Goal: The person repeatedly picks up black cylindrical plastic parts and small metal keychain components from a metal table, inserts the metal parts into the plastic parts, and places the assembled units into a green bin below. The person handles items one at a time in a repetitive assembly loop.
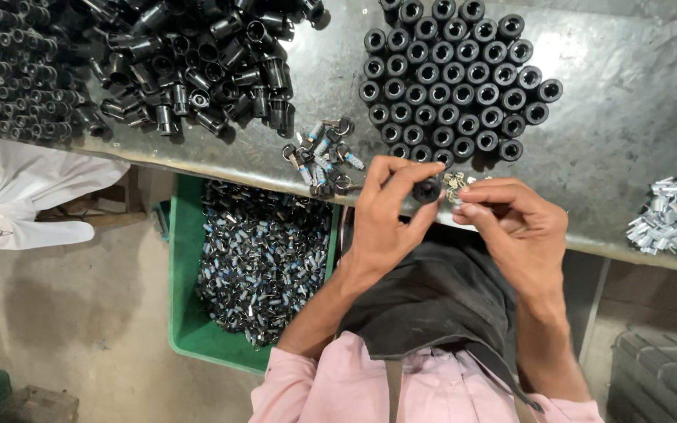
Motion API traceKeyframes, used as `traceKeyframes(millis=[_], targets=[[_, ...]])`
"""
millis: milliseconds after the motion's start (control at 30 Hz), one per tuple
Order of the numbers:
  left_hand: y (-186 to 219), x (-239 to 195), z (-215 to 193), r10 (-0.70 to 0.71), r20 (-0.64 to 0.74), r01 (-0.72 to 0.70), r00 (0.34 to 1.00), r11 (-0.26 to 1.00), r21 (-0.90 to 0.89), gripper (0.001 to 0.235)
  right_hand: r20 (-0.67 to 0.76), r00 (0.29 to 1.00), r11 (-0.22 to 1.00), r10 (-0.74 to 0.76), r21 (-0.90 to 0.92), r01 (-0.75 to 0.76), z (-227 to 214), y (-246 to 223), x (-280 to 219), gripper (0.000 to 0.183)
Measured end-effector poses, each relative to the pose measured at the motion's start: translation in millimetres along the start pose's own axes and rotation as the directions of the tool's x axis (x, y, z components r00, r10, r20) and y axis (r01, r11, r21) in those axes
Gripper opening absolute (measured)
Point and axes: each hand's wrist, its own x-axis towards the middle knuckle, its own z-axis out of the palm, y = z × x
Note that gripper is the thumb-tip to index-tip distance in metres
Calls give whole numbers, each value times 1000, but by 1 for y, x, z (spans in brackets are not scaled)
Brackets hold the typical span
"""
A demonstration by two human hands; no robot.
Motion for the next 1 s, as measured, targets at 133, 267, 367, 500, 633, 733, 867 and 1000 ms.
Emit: traceKeyframes(millis=[133, 267, 367, 500, 633, 733, 867, 1000], targets=[[6, 5, 1, 165, -46, -153, 985, 970, 188, 53, -35, 980, 913, -196, -372, 169, 16, -23, -1, 16], [5, 0, 2, 217, 23, -217, 976, 951, 218, 54, -69, 983, 897, -171, -423, 127, 20, -32, 1, 16], [3, -8, 5, 175, -48, -161, 983, 964, 213, 48, -82, 977, 862, -194, -490, 130, 21, -26, -3, 17], [4, -24, 6, 84, -70, -78, 994, 994, 80, 45, 1, 860, 637, -510, -671, 378, 36, -7, -18, 22], [3, -42, 5, 33, -12, -33, 999, 999, 5, 44, -9, 900, 738, -436, -576, 352, 40, 11, -34, 25], [-2, -53, 7, 23, -18, -20, 1000, 991, 130, 41, 11, 919, 775, -393, -534, 338, 34, 20, -35, 23], [-8, -60, 9, 15, -2, -15, 1000, 999, 31, 44, 22, 817, 684, -577, -534, 498, 33, 22, -31, 18], [1, -60, 7, -140, 36, 142, 990, 987, -76, 41, 68, 892, 718, -447, -567, 404, 36, 15, -39, 21]])
